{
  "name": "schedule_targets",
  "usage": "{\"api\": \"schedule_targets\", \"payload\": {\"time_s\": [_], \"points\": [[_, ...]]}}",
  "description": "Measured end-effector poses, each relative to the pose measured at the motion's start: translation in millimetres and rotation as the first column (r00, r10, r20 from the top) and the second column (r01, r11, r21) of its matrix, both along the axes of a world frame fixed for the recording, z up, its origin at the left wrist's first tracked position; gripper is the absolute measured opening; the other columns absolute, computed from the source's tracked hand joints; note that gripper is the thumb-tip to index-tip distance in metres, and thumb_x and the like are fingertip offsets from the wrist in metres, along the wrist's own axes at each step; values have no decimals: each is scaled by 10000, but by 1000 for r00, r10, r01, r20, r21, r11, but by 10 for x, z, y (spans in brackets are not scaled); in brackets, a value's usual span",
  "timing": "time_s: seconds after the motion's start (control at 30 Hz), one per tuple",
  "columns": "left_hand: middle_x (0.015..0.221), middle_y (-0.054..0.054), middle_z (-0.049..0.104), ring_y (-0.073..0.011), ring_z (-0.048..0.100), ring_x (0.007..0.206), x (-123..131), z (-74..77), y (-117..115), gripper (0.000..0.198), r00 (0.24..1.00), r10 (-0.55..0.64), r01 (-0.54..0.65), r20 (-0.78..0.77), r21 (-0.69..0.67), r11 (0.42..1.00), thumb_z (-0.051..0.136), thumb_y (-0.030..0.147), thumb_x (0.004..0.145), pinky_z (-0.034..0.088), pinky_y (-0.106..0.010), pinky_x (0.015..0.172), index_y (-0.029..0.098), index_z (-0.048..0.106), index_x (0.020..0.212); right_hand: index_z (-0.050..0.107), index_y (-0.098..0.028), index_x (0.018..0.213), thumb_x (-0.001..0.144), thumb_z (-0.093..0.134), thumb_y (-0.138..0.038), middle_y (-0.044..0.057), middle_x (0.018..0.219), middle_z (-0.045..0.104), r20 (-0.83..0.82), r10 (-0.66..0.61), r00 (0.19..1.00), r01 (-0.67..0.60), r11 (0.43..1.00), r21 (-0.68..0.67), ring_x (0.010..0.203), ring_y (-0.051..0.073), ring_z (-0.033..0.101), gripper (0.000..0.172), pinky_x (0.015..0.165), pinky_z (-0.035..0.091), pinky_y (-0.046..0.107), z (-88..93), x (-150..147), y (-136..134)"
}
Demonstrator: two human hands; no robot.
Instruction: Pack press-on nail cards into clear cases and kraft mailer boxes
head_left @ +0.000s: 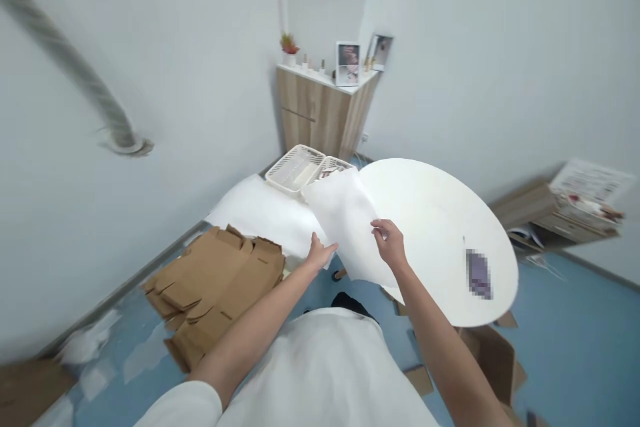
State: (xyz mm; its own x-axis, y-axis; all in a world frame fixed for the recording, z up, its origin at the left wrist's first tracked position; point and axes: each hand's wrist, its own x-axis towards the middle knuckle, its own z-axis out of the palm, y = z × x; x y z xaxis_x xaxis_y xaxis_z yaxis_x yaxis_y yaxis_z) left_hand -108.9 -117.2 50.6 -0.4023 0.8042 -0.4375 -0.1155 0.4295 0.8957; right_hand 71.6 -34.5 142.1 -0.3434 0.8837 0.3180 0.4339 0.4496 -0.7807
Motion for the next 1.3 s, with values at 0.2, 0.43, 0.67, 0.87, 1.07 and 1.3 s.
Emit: {"api": "schedule_targets", "payload": {"time_s": [0.2,0.43,0.67,0.87,1.07,1.3], "points": [[1017,-108,628,-158,610,872,572,-33,340,517,967,-238,220,89,178,959,591,211,728,470,-276,773,141,395,1201,594,-187,967,768,458,-326,62,920,629,-41,-370,928,351,906,-236,765,177,609,278,676,474,323,-93,775,-223],[876,-60,615,-102,580,670,1088,-8,711,541,931,-353,361,-89,102,927,592,212,724,445,-213,623,131,396,1222,537,-155,1145,742,448,-345,108,1045,628,50,-552,832,531,768,-359,729,186,606,454,631,492,335,-368,1502,-340],[903,-60,602,-110,580,721,1413,-82,938,580,860,-503,505,-87,1,863,605,165,692,435,-213,637,130,399,1234,419,-169,1264,722,484,-303,112,1304,467,58,-532,845,495,736,-462,1064,218,539,563,857,455,370,-725,1896,-29],[903,-61,587,-154,573,826,1595,-278,1161,537,800,-479,462,-361,-139,876,627,172,659,418,-262,761,131,473,1171,345,-164,1314,765,454,-303,111,1364,389,115,-420,900,421,774,-472,1244,207,384,577,994,352,371,-1004,2129,278],[975,-74,556,-178,535,927,1772,-387,1237,532,784,-455,376,-422,-260,889,593,189,684,399,-268,798,156,449,1194,121,-165,1398,765,484,-370,115,1482,77,353,-220,909,364,831,-420,1351,232,135,758,1024,303,402,-1196,2302,323],[932,-68,550,-198,536,917,1815,-431,1305,543,734,-509,378,-449,-353,856,567,180,695,402,-294,802,163,423,1218,207,-154,1384,772,464,-277,84,1484,81,654,158,740,80,944,-319,1362,231,30,675,1076,128,461,-1409,2212,-26]]}}
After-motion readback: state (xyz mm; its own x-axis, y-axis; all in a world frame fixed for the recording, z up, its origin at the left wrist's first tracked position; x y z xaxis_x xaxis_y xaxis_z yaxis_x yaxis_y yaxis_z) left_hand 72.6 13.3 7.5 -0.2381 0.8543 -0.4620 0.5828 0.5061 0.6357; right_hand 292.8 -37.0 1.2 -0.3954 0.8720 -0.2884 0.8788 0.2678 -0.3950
